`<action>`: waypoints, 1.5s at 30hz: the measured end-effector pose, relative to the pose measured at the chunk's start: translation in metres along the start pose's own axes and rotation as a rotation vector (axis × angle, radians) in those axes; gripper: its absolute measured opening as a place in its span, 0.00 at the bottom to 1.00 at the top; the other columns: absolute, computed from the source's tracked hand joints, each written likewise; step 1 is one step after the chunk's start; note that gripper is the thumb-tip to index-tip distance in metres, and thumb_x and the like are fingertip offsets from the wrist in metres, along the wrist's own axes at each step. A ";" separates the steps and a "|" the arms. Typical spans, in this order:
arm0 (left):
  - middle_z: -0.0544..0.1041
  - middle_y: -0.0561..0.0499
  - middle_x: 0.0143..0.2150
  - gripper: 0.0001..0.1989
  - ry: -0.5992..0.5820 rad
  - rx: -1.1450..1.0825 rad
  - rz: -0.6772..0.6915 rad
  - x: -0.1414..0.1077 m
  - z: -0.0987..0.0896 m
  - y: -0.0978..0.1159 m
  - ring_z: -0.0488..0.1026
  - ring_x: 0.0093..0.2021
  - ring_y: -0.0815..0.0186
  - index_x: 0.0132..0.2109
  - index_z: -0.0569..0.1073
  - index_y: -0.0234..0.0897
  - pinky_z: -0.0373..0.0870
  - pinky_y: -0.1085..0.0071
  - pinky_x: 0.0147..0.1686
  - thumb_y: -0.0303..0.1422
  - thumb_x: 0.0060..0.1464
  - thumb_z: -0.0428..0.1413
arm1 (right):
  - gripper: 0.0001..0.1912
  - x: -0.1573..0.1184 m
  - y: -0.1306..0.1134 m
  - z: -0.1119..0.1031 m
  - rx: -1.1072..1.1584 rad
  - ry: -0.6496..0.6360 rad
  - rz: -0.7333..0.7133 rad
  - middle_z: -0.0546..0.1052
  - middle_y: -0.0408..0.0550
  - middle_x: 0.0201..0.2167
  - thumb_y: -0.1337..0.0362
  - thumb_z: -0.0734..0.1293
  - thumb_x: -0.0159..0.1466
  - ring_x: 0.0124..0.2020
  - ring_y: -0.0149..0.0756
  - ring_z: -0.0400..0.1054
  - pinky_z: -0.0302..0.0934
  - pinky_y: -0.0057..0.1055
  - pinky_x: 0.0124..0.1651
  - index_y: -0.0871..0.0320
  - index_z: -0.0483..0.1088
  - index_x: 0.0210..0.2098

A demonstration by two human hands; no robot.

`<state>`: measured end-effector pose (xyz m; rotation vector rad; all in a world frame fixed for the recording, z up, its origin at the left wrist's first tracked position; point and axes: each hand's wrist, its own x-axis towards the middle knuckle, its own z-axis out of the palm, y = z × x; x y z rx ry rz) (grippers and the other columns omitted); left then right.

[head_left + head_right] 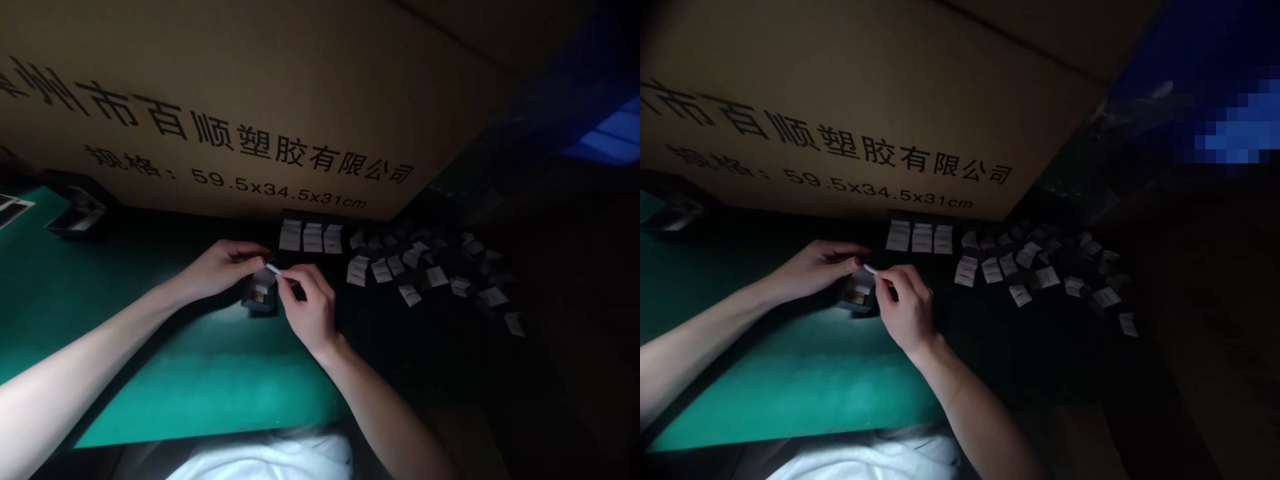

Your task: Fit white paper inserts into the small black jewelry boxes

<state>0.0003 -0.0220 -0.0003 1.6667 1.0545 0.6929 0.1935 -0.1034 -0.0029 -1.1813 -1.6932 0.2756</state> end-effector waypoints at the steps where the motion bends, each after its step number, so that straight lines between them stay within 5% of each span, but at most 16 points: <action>1: 0.84 0.44 0.41 0.27 -0.010 0.000 0.008 0.000 0.000 0.001 0.80 0.41 0.53 0.46 0.84 0.37 0.77 0.66 0.39 0.56 0.52 0.61 | 0.06 0.000 0.001 0.000 -0.006 -0.002 0.006 0.77 0.48 0.36 0.67 0.65 0.70 0.37 0.31 0.75 0.73 0.28 0.41 0.55 0.76 0.39; 12: 0.81 0.45 0.31 0.27 -0.014 0.009 -0.026 -0.001 0.003 0.005 0.75 0.31 0.59 0.40 0.83 0.36 0.74 0.67 0.29 0.57 0.57 0.56 | 0.12 -0.001 0.006 0.000 -0.126 0.031 -0.104 0.79 0.51 0.36 0.70 0.63 0.69 0.35 0.32 0.76 0.72 0.27 0.39 0.57 0.79 0.46; 23: 0.84 0.46 0.45 0.29 0.055 0.030 -0.089 -0.003 0.004 0.010 0.81 0.42 0.56 0.56 0.79 0.41 0.79 0.66 0.41 0.54 0.54 0.62 | 0.17 0.000 0.006 0.000 -0.082 -0.022 -0.082 0.77 0.51 0.40 0.71 0.61 0.68 0.38 0.33 0.76 0.74 0.29 0.41 0.55 0.77 0.51; 34: 0.82 0.49 0.40 0.20 0.043 -0.022 -0.010 -0.003 0.002 0.008 0.80 0.40 0.59 0.46 0.78 0.39 0.77 0.70 0.38 0.47 0.51 0.66 | 0.21 -0.005 0.010 0.001 -0.208 -0.112 -0.125 0.73 0.44 0.30 0.70 0.60 0.69 0.27 0.28 0.68 0.68 0.23 0.31 0.54 0.75 0.57; 40: 0.82 0.50 0.43 0.18 0.008 0.025 0.039 -0.004 0.001 0.009 0.79 0.42 0.60 0.47 0.78 0.39 0.76 0.70 0.42 0.44 0.53 0.64 | 0.21 -0.005 0.010 0.002 -0.187 -0.157 -0.134 0.73 0.45 0.31 0.71 0.60 0.68 0.28 0.28 0.68 0.68 0.22 0.31 0.54 0.74 0.58; 45: 0.82 0.50 0.40 0.17 0.050 0.084 -0.006 -0.005 0.001 0.014 0.79 0.38 0.61 0.46 0.79 0.39 0.74 0.71 0.37 0.45 0.55 0.62 | 0.20 -0.004 0.007 0.000 -0.113 -0.127 -0.123 0.75 0.45 0.32 0.71 0.60 0.68 0.27 0.27 0.69 0.68 0.23 0.31 0.54 0.75 0.55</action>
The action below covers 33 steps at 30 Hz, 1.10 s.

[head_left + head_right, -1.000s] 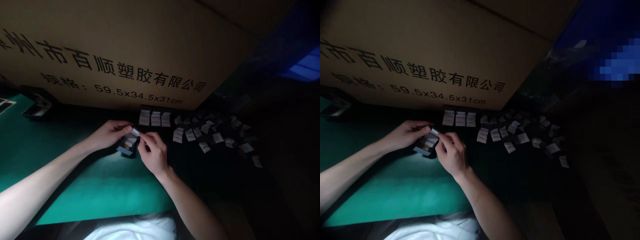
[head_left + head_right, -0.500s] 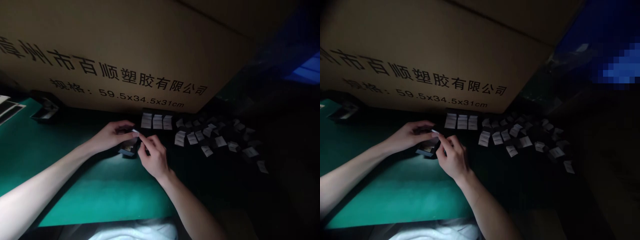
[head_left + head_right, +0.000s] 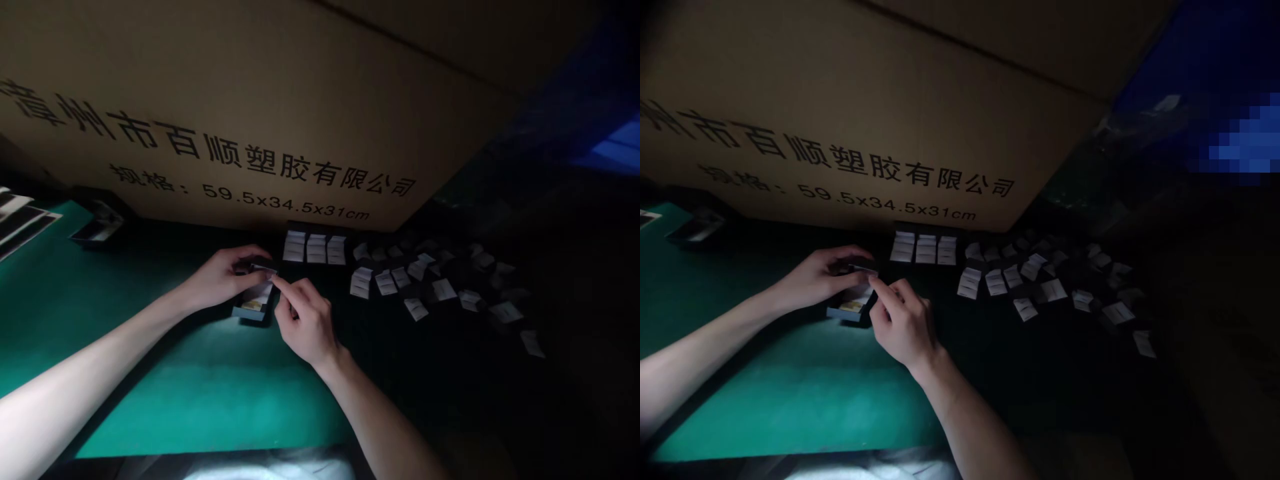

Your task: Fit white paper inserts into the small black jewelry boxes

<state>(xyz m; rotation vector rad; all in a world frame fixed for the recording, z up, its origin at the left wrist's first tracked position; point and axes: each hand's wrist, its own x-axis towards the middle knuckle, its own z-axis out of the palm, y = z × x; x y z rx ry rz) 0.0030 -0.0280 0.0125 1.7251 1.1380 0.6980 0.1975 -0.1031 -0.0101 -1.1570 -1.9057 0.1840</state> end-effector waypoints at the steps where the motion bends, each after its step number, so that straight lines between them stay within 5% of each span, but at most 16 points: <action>1: 0.82 0.50 0.39 0.18 0.011 0.000 -0.016 0.000 0.000 0.000 0.78 0.36 0.61 0.46 0.78 0.39 0.74 0.72 0.35 0.46 0.55 0.62 | 0.19 0.001 0.000 -0.001 0.016 0.010 0.013 0.75 0.46 0.33 0.70 0.60 0.68 0.27 0.27 0.69 0.68 0.23 0.30 0.54 0.76 0.54; 8: 0.81 0.51 0.36 0.18 0.002 -0.021 -0.037 0.000 -0.001 -0.001 0.77 0.32 0.63 0.45 0.77 0.39 0.71 0.73 0.30 0.47 0.54 0.63 | 0.14 0.002 -0.001 -0.006 0.109 0.023 0.101 0.75 0.45 0.32 0.71 0.61 0.67 0.22 0.24 0.65 0.63 0.22 0.25 0.56 0.78 0.43; 22: 0.79 0.51 0.34 0.16 -0.150 -0.036 0.033 -0.005 -0.001 0.004 0.74 0.30 0.65 0.43 0.76 0.37 0.69 0.74 0.28 0.45 0.57 0.61 | 0.13 0.004 0.000 -0.007 0.193 0.041 0.158 0.74 0.46 0.31 0.72 0.62 0.66 0.24 0.25 0.66 0.62 0.22 0.26 0.59 0.78 0.40; 33: 0.82 0.49 0.43 0.16 0.044 0.006 0.081 -0.002 0.004 -0.002 0.79 0.42 0.59 0.47 0.78 0.39 0.76 0.70 0.41 0.44 0.57 0.59 | 0.12 0.003 -0.005 -0.009 0.218 -0.026 0.169 0.75 0.45 0.29 0.69 0.61 0.68 0.23 0.25 0.64 0.61 0.22 0.26 0.60 0.78 0.43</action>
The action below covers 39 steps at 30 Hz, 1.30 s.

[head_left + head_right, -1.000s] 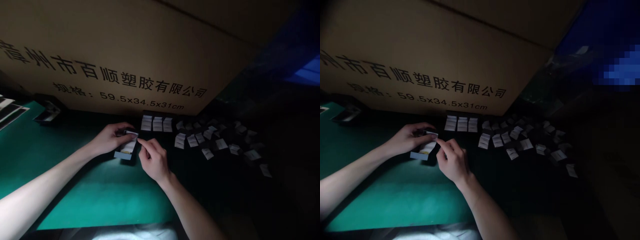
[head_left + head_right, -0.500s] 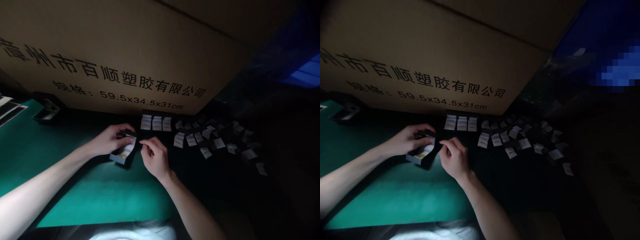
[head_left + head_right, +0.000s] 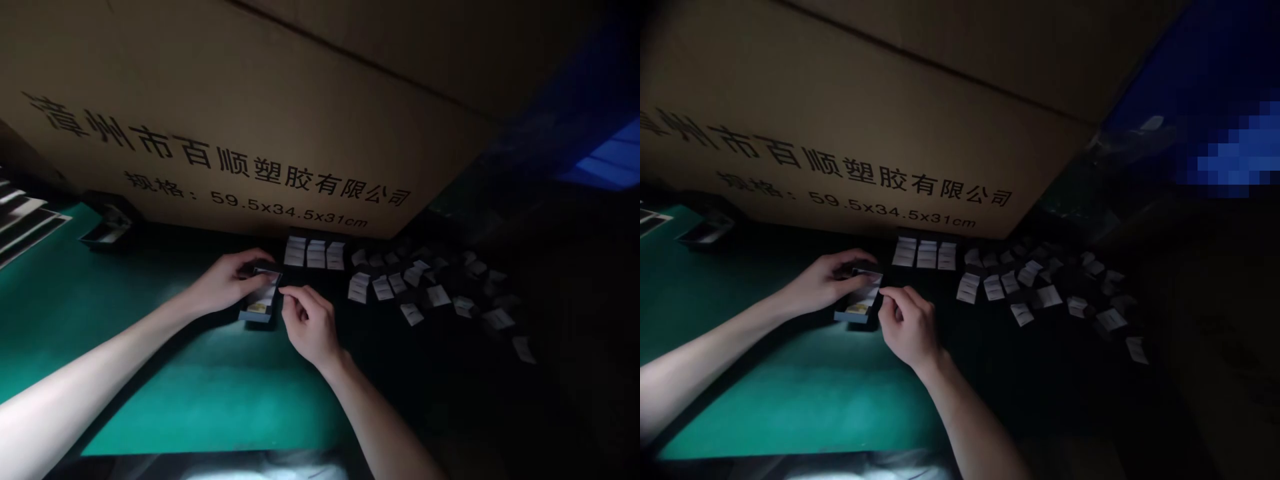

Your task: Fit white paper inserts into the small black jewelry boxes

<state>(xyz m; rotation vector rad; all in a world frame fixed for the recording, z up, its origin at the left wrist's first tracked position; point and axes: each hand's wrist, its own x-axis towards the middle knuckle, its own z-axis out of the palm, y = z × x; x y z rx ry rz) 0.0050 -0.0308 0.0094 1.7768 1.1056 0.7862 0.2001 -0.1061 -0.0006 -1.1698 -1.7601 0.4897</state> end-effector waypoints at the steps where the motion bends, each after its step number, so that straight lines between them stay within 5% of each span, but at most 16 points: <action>1: 0.82 0.49 0.45 0.17 0.016 -0.002 0.009 0.001 0.000 -0.002 0.80 0.43 0.59 0.48 0.78 0.39 0.77 0.69 0.42 0.44 0.57 0.59 | 0.12 0.000 -0.001 -0.001 0.012 -0.010 0.001 0.75 0.46 0.30 0.68 0.62 0.69 0.23 0.25 0.65 0.61 0.22 0.25 0.60 0.78 0.43; 13: 0.82 0.48 0.49 0.16 0.103 0.167 0.155 -0.003 0.005 -0.008 0.80 0.47 0.57 0.51 0.78 0.39 0.76 0.68 0.47 0.41 0.59 0.57 | 0.13 -0.002 0.001 0.002 -0.016 -0.156 0.006 0.74 0.47 0.35 0.59 0.67 0.69 0.25 0.24 0.65 0.65 0.23 0.29 0.61 0.80 0.43; 29: 0.84 0.46 0.48 0.16 0.172 0.407 0.317 -0.009 0.008 -0.012 0.83 0.41 0.60 0.53 0.76 0.36 0.75 0.72 0.41 0.38 0.66 0.51 | 0.08 -0.003 0.002 0.004 -0.135 -0.306 0.087 0.79 0.44 0.32 0.62 0.68 0.68 0.29 0.28 0.72 0.64 0.24 0.33 0.56 0.80 0.43; 39: 0.84 0.47 0.48 0.17 0.197 0.422 0.252 -0.009 0.008 -0.004 0.83 0.41 0.59 0.52 0.78 0.38 0.77 0.70 0.42 0.39 0.64 0.50 | 0.11 -0.001 0.001 0.001 -0.114 -0.374 0.077 0.83 0.47 0.42 0.60 0.65 0.72 0.41 0.34 0.78 0.71 0.27 0.45 0.55 0.78 0.47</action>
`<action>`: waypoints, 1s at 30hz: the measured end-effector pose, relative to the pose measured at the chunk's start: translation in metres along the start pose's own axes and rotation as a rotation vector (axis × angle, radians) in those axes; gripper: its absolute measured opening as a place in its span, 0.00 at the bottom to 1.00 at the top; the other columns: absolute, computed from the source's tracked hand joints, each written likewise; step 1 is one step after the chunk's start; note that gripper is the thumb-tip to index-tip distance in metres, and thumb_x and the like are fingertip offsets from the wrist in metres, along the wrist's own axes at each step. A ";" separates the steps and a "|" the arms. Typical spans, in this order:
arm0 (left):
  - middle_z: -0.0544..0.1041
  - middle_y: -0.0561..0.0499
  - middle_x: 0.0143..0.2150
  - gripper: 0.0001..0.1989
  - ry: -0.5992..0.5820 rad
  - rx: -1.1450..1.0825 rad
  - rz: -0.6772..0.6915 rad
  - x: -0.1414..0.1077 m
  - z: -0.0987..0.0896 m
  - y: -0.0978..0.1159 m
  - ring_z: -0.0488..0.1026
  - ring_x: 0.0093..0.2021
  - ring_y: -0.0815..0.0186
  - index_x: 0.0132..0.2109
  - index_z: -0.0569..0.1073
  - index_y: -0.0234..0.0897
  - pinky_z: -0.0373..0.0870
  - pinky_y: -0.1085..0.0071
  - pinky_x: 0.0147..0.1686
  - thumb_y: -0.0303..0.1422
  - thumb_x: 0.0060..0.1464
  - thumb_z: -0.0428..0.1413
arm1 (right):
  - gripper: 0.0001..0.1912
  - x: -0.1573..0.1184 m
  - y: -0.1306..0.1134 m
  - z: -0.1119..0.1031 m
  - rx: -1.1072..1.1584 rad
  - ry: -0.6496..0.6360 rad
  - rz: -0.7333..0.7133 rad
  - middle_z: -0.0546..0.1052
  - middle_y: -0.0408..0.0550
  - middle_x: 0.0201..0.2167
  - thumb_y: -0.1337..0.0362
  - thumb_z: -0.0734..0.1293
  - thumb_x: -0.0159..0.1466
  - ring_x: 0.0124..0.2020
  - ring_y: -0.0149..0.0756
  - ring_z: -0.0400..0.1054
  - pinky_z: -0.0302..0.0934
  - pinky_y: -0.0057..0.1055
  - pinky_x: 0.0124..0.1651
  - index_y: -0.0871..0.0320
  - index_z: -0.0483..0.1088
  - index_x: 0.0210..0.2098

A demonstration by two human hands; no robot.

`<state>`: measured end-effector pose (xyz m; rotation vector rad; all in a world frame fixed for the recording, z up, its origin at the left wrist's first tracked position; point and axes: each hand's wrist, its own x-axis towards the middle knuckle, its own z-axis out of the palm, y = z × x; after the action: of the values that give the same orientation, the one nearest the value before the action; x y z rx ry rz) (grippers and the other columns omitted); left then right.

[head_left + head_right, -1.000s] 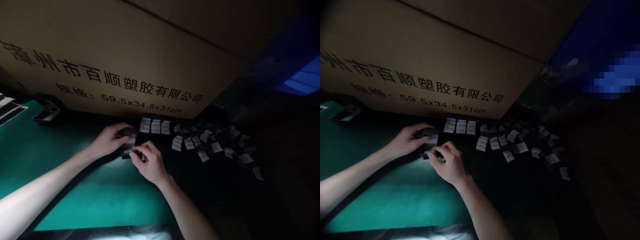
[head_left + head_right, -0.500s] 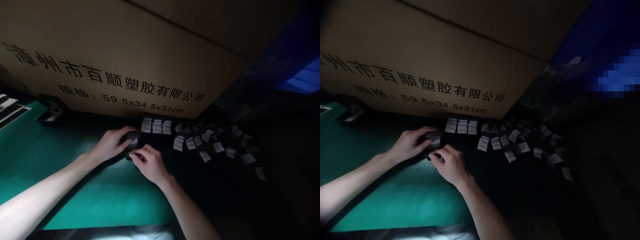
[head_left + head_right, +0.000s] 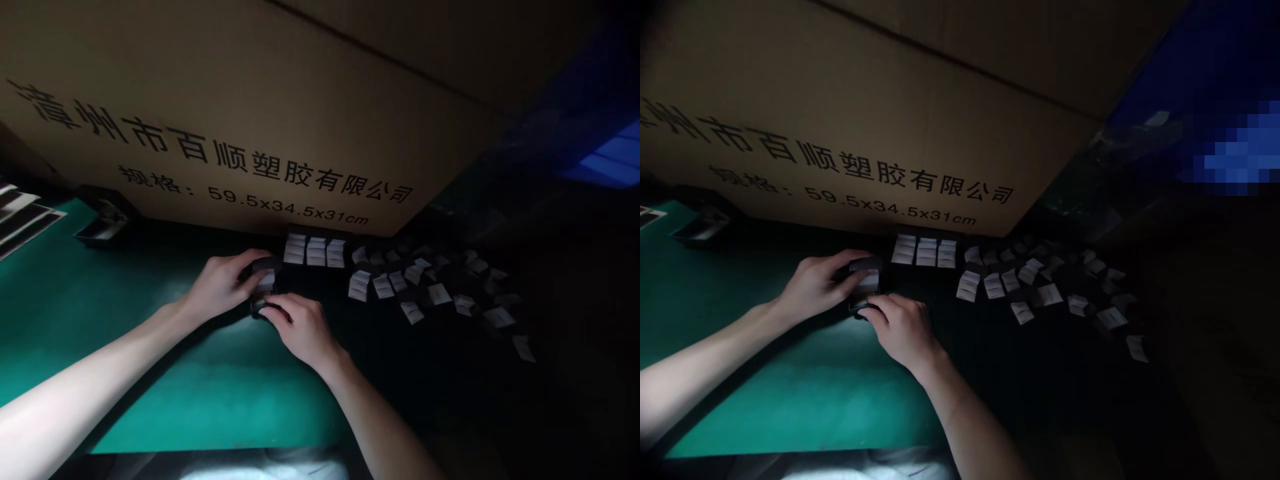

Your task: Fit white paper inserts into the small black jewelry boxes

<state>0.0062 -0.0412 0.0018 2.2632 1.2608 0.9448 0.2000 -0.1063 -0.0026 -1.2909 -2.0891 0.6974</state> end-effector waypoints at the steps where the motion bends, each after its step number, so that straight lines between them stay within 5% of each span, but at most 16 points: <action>1: 0.84 0.47 0.48 0.18 -0.005 0.000 -0.005 0.000 0.000 0.001 0.83 0.41 0.58 0.52 0.78 0.38 0.77 0.69 0.42 0.40 0.64 0.50 | 0.12 0.000 0.000 0.000 0.001 -0.005 -0.003 0.83 0.47 0.43 0.59 0.65 0.72 0.42 0.34 0.78 0.71 0.27 0.46 0.55 0.78 0.48; 30: 0.84 0.48 0.49 0.18 -0.054 -0.040 -0.095 0.001 0.001 0.004 0.83 0.43 0.58 0.53 0.78 0.38 0.76 0.70 0.44 0.41 0.63 0.51 | 0.14 0.000 -0.003 -0.002 -0.152 -0.082 -0.032 0.83 0.47 0.47 0.60 0.62 0.74 0.45 0.40 0.80 0.74 0.32 0.44 0.53 0.75 0.55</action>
<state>0.0095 -0.0421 0.0043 2.1635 1.3020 0.8621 0.1990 -0.1072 0.0007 -1.3271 -2.2608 0.5968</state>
